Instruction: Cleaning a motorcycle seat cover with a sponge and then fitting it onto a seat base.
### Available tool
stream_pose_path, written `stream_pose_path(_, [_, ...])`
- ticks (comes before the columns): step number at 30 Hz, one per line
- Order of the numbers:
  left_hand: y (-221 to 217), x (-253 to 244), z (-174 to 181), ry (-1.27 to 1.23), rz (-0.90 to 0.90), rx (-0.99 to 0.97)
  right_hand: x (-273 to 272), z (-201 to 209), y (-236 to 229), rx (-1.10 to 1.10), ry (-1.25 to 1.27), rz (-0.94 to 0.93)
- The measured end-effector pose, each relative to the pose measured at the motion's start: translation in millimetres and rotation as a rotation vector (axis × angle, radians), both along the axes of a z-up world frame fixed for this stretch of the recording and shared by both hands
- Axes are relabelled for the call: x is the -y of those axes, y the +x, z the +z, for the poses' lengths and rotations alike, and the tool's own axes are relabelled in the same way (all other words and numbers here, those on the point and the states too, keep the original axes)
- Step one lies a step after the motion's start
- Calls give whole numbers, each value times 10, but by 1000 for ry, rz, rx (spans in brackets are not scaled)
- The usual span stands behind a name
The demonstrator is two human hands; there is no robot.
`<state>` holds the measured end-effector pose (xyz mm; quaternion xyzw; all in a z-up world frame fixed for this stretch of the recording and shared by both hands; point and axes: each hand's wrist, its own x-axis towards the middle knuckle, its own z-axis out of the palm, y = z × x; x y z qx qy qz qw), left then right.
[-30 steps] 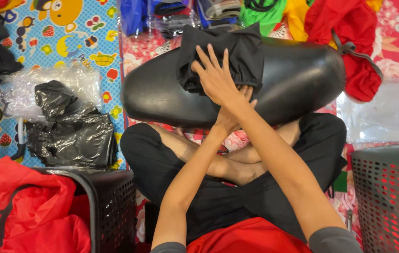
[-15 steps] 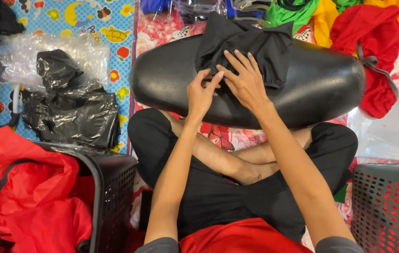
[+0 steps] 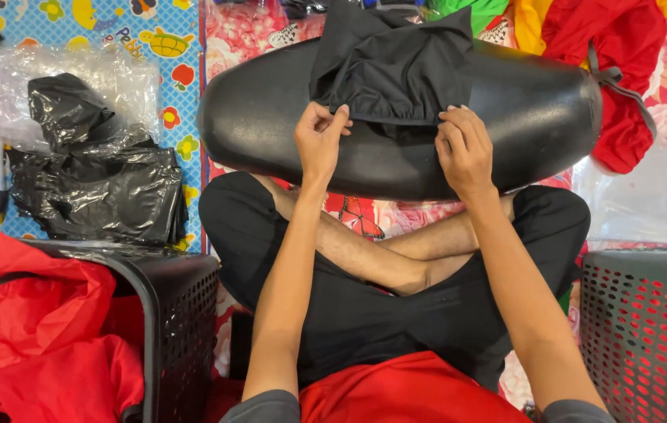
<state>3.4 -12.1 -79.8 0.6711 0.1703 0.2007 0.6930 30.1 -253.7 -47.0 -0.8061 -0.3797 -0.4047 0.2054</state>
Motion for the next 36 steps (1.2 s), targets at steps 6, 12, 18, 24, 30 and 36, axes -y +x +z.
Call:
stream_pose_path(6, [-122,-127,153,141,89,-63,40,-71,17,1,-70,38])
stream_pose_path(12, [-129,-228,12,231,108,-230,80,-64,8,-113,-6,150])
stream_pose_path(18, [-46,-304,-101,449,151,-216,95,-123,21,-202,61,161])
stream_pose_path(24, [-46,-347,8,308,112,-307,73,-101,-36,-316,156,148])
stream_pose_path(30, [-239,-217,1,-54,59,-289,140,-93,-85,-381,232,48])
stream_pose_path(36, [-703,316,213,-272,89,-358,-45,-49,-287,-364,298,-299])
